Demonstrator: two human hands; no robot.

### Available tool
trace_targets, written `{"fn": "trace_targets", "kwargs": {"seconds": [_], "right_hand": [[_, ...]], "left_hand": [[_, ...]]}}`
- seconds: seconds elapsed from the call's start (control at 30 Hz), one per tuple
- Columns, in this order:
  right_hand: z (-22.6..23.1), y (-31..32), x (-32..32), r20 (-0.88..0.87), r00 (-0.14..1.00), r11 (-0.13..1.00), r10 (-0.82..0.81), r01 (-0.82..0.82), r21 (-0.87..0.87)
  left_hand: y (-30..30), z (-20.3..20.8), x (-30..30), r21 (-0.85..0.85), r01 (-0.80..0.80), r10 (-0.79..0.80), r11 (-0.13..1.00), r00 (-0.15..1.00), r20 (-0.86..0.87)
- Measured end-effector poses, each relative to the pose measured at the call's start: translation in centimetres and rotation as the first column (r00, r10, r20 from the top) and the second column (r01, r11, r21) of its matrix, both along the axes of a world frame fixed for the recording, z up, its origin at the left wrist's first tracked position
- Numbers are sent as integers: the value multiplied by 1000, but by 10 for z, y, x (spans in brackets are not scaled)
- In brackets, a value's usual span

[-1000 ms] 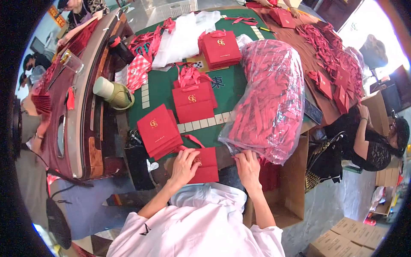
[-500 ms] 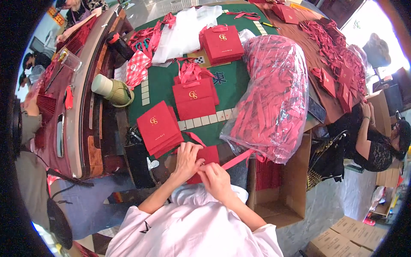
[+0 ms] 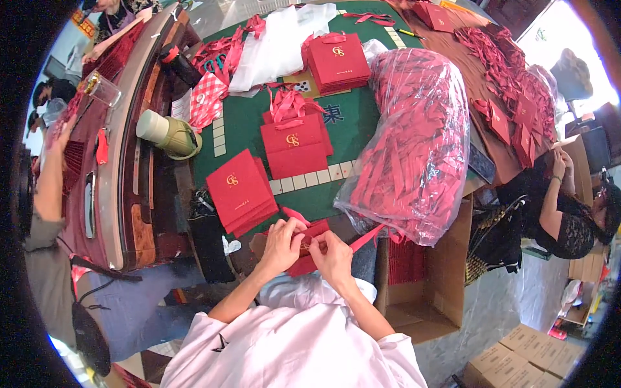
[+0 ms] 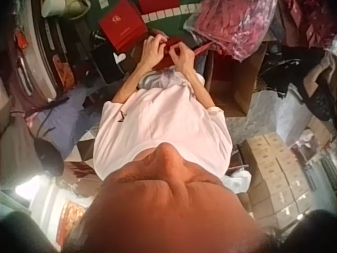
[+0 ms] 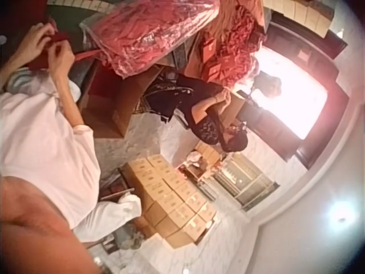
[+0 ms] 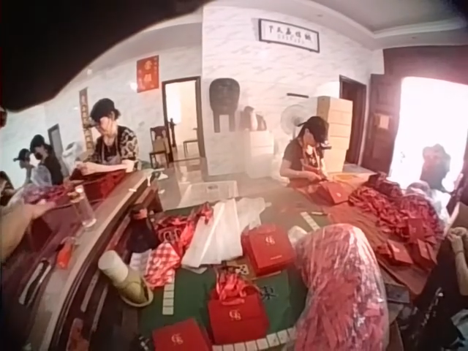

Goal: The person ties red ribbons onto small red gift bags by hand.

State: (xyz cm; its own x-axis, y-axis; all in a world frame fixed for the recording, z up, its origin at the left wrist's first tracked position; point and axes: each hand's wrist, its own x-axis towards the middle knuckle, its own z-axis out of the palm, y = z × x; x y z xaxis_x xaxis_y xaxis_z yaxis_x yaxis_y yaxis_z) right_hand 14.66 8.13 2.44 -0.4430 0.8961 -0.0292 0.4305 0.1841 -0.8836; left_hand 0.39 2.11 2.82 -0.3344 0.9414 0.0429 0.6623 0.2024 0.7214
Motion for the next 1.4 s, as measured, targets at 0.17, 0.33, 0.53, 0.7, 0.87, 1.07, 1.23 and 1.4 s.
{"fn": "trace_targets", "kwargs": {"seconds": [0.17, 0.33, 0.53, 0.7, 0.87, 1.07, 1.23, 1.4], "right_hand": [[6, 1, -2, -22, 999, 999, -43, 43, -2], [10, 5, -1, 29, 999, 999, -16, 18, -47], [16, 12, 1, 76, 997, 992, 20, -11, -123], [10, 23, 6, 29, 996, 954, 83, -71, -292], [14, 9, 0, -32, 999, 971, 30, -37, -236], [7, 7, -3, -159, 987, 997, 0, -13, -76], [27, 23, 4, -249, 967, 995, 52, -71, -68], [44, 56, 6, -71, 965, 907, 252, -210, 365]], "left_hand": [[0, 5, -1, -50, -18, 22, 999, 997, 77], [-3, 7, 3, -47, -33, 38, 998, 994, 101], [-7, 16, 15, 107, -49, 54, 993, 997, -48], [-8, 24, 25, 165, -6, 35, 986, 983, -178], [-3, 14, 11, 168, -47, 55, 985, 998, -41], [-2, 8, -3, 6, -108, 92, 994, 868, 487], [0, 5, -2, -89, -89, 121, 992, 874, 470], [5, 5, 11, 92, -78, 57, 993, 976, 211]]}}
